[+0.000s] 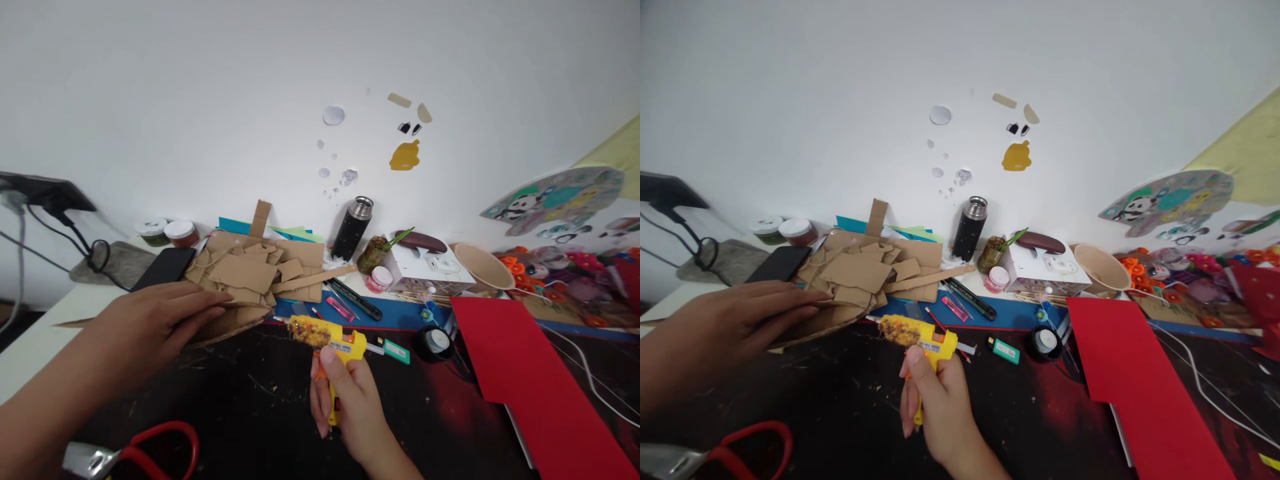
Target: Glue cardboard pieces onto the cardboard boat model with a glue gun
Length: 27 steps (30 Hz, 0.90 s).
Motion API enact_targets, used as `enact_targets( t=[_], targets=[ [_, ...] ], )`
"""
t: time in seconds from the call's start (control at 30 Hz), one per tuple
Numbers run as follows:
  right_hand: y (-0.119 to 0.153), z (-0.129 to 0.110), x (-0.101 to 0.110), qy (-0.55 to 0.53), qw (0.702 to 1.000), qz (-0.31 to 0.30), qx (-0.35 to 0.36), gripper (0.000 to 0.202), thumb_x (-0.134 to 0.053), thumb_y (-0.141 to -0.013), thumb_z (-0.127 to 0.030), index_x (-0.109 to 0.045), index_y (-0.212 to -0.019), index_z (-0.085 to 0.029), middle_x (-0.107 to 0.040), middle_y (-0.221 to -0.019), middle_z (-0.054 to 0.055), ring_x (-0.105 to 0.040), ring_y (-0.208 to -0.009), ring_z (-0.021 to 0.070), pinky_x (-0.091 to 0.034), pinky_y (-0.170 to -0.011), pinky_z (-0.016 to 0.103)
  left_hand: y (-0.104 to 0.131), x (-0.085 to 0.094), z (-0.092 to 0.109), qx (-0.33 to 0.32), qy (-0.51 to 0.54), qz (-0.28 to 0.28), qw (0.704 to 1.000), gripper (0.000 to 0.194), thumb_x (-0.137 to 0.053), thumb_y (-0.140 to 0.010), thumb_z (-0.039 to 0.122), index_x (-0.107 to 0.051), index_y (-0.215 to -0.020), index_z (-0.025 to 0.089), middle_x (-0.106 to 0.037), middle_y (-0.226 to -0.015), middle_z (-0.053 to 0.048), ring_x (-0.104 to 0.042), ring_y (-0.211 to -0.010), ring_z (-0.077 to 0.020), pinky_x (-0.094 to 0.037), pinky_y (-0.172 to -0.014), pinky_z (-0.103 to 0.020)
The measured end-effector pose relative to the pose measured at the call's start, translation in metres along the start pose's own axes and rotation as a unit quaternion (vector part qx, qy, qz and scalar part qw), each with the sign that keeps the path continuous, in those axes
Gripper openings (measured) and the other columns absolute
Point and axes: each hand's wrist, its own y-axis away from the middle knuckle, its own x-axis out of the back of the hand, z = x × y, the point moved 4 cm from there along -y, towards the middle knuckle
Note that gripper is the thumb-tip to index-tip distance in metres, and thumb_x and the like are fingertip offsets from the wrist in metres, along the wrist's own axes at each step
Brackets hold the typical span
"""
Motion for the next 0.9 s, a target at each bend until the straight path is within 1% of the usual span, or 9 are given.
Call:
enact_targets(
  t=[0.17, 0.33, 0.53, 0.63, 0.7, 0.8, 0.87, 0.9],
  targets=[
    [0.003, 0.001, -0.001, 0.026, 0.999, 0.017, 0.012, 0.066, -0.067, -0.091, -0.082, -0.061, -0.079, -0.018, -0.043, -0.038, -0.009, -0.041, -0.031, 0.008, -0.029, -0.039, 0.019, 0.001, 0.004, 0.007, -0.002, -0.048, 0.004, 0.999, 0.061, -0.036, -0.095, 0.059, -0.088, -0.107, 0.03, -0.087, -0.108, -0.011, -0.08, -0.096, -0.0375, -0.064, -0.09, -0.057],
    [0.003, 0.0, -0.002, 0.052, 0.998, 0.02, 0.017, 0.068, -0.064, -0.091, -0.085, -0.06, -0.078, -0.018, -0.042, -0.037, -0.009, -0.039, -0.031, 0.0081, -0.03, -0.04, 0.02, 0.005, 0.003, 0.009, -0.013, -0.074, 0.009, 0.997, 0.06, -0.035, -0.094, 0.054, -0.088, -0.11, 0.031, -0.087, -0.105, -0.011, -0.08, -0.096, -0.0375, -0.064, -0.086, -0.056],
    [0.002, 0.001, -0.001, 0.069, 0.997, 0.031, 0.011, 0.07, -0.063, -0.089, -0.087, -0.059, -0.078, -0.018, -0.043, -0.037, -0.009, -0.041, -0.031, 0.0084, -0.03, -0.039, 0.019, 0.007, 0.001, 0.01, -0.008, -0.097, -0.015, 0.995, 0.057, -0.036, -0.094, 0.049, -0.087, -0.114, 0.033, -0.087, -0.106, -0.011, -0.081, -0.098, -0.0362, -0.064, -0.088, -0.055],
    [0.003, 0.0, -0.001, 0.074, 0.997, 0.035, 0.009, 0.071, -0.063, -0.088, -0.088, -0.059, -0.078, -0.019, -0.044, -0.037, -0.008, -0.041, -0.031, 0.0083, -0.031, -0.039, 0.019, 0.008, -0.001, 0.01, -0.016, -0.103, -0.023, 0.994, 0.054, -0.039, -0.092, 0.045, -0.086, -0.114, 0.034, -0.087, -0.105, -0.01, -0.081, -0.097, -0.0361, -0.064, -0.087, -0.055],
    [0.003, 0.0, -0.001, 0.077, 0.996, 0.039, 0.01, 0.071, -0.063, -0.088, -0.088, -0.059, -0.078, -0.018, -0.044, -0.038, -0.008, -0.041, -0.031, 0.0082, -0.031, -0.04, 0.019, 0.009, -0.001, 0.01, -0.037, -0.107, -0.016, 0.993, 0.052, -0.042, -0.09, 0.043, -0.087, -0.114, 0.033, -0.087, -0.104, -0.01, -0.081, -0.096, -0.0368, -0.064, -0.086, -0.055],
    [0.004, 0.001, -0.001, 0.085, 0.995, 0.047, 0.014, 0.07, -0.063, -0.09, -0.087, -0.06, -0.079, -0.018, -0.044, -0.037, -0.008, -0.042, -0.032, 0.0083, -0.031, -0.04, 0.019, 0.016, -0.003, 0.01, -0.071, -0.122, 0.014, 0.99, 0.052, -0.045, -0.086, 0.039, -0.087, -0.116, 0.032, -0.087, -0.103, -0.011, -0.08, -0.09, -0.0382, -0.063, -0.083, -0.056],
    [0.004, 0.002, -0.001, 0.093, 0.994, 0.052, 0.016, 0.069, -0.063, -0.09, -0.087, -0.06, -0.079, -0.019, -0.044, -0.037, -0.008, -0.042, -0.032, 0.0088, -0.031, -0.04, 0.019, 0.022, -0.006, 0.009, -0.077, -0.135, 0.034, 0.987, 0.054, -0.044, -0.086, 0.035, -0.085, -0.12, 0.031, -0.086, -0.1, -0.012, -0.079, -0.084, -0.0382, -0.061, -0.082, -0.057],
    [0.004, 0.003, 0.0, 0.096, 0.994, 0.055, 0.016, 0.069, -0.062, -0.09, -0.087, -0.06, -0.078, -0.019, -0.044, -0.037, -0.007, -0.042, -0.032, 0.0091, -0.031, -0.04, 0.02, 0.024, -0.007, 0.008, -0.077, -0.142, 0.034, 0.986, 0.056, -0.043, -0.086, 0.033, -0.084, -0.123, 0.031, -0.086, -0.1, -0.012, -0.079, -0.085, -0.0385, -0.061, -0.081, -0.058]
  ],
)
